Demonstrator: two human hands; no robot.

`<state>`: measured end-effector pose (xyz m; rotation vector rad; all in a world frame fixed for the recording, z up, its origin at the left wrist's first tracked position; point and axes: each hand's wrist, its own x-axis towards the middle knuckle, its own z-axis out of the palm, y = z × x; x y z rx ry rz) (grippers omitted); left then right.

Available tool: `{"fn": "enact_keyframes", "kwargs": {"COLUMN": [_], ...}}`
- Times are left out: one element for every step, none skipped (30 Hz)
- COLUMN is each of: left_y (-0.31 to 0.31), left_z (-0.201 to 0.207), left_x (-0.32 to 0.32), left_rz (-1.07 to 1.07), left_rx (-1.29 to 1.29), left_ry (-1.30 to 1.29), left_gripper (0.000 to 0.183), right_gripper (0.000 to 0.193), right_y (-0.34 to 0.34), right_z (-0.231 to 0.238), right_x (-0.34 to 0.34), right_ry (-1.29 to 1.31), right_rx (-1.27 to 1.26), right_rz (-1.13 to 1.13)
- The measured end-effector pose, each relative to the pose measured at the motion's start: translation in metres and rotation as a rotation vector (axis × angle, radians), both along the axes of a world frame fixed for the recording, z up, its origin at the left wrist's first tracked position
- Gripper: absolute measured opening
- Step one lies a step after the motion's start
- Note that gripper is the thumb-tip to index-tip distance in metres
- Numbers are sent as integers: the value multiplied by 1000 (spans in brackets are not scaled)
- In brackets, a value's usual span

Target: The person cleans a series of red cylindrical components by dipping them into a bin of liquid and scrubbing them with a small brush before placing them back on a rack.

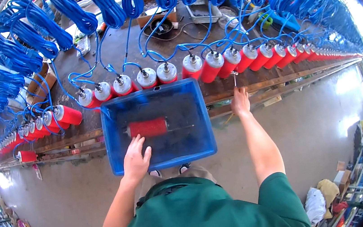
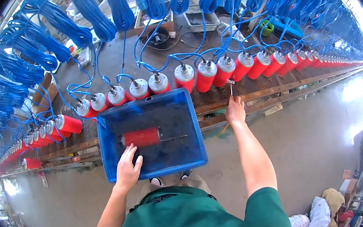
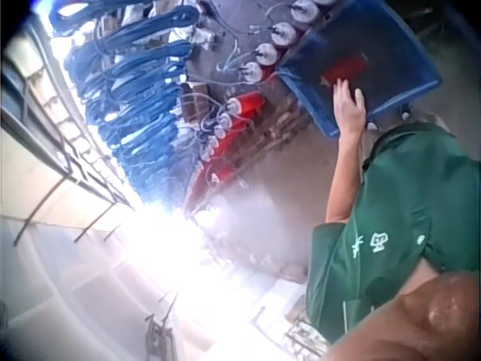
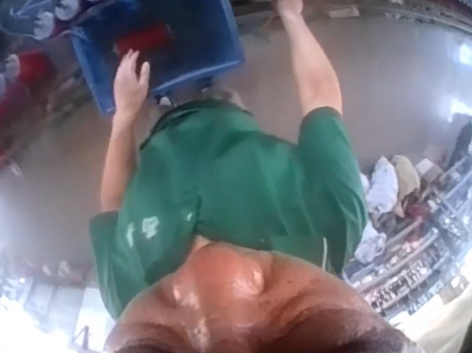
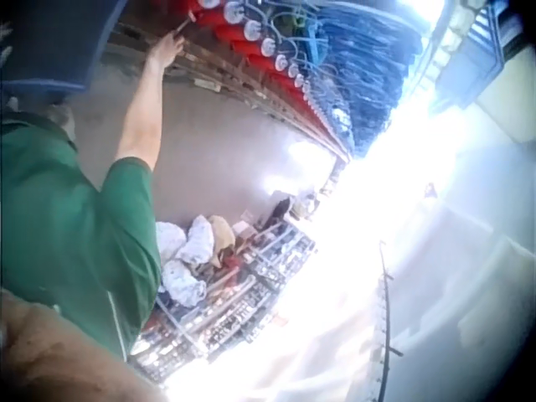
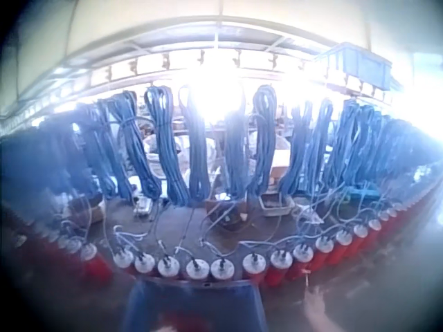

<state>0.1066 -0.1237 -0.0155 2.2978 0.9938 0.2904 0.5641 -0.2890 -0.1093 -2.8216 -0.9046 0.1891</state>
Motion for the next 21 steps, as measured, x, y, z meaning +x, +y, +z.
{"fn": "enact_keyframes", "kwargs": {"left_y": [-2,-3,-6,-6,-7,-6,-7,-7,-9,-10,-11,-10,-10,-10,-11,-12,-12,-12,-13,-15,-14], "left_z": [1,2,0,-1,-3,-3,-5,-7,-7,-7,-5,-4,-7,-9,-9,-9,-11,-11,-12,-12,-14], "left_x": [3,5,7,7,8,10,10,9,7,7,8,10,10,9,10,10,7,8,8,8,8], "left_rz": [-1,-4,0,7,4,2,12,19,29,44,44,39,29,17,12,8,6,12,13,13,11], "left_rx": [31,62,73,72,78,86,86,94,98,98,104,112,132,150,151,152,167,169,170,171,183], "left_ry": [9,19,18,18,24,26,27,44,65,71,72,73,70,72,64,56,58,57,54,51,41], "left_gripper": [46,46,43,43,43,43,43,43,43,43,43,43,39,39,38,38,37,37,37,37,36], "right_gripper": [56,57,57,57,55,53,49,46,43,41,39,37,36,38,40,41,45,45,46,47,51], "right_y": [-4,-9,-10,-13,-18,-20,-19,-19,-19,-20,-22,-23,-21,-20,-20,-19,-20,-20,-19,-18,-17], "right_z": [-1,-3,0,2,5,12,18,26,42,57,67,78,91,97,105,108,98,98,97,97,96], "right_x": [0,0,-4,-9,-17,-25,-39,-56,-81,-106,-129,-151,-173,-187,-200,-209,-213,-216,-220,-223,-223], "right_ry": [1,1,0,0,4,3,123,207,262,319,284,246,251,320,338,356,272,273,207,140,95], "right_rx": [0,66,132,131,227,326,493,597,663,731,762,796,804,801,786,772,745,747,721,696,698], "right_rz": [4,-4,-6,1,0,2,-24,-62,-62,-62,-10,38,33,26,37,48,132,139,192,244,261]}}
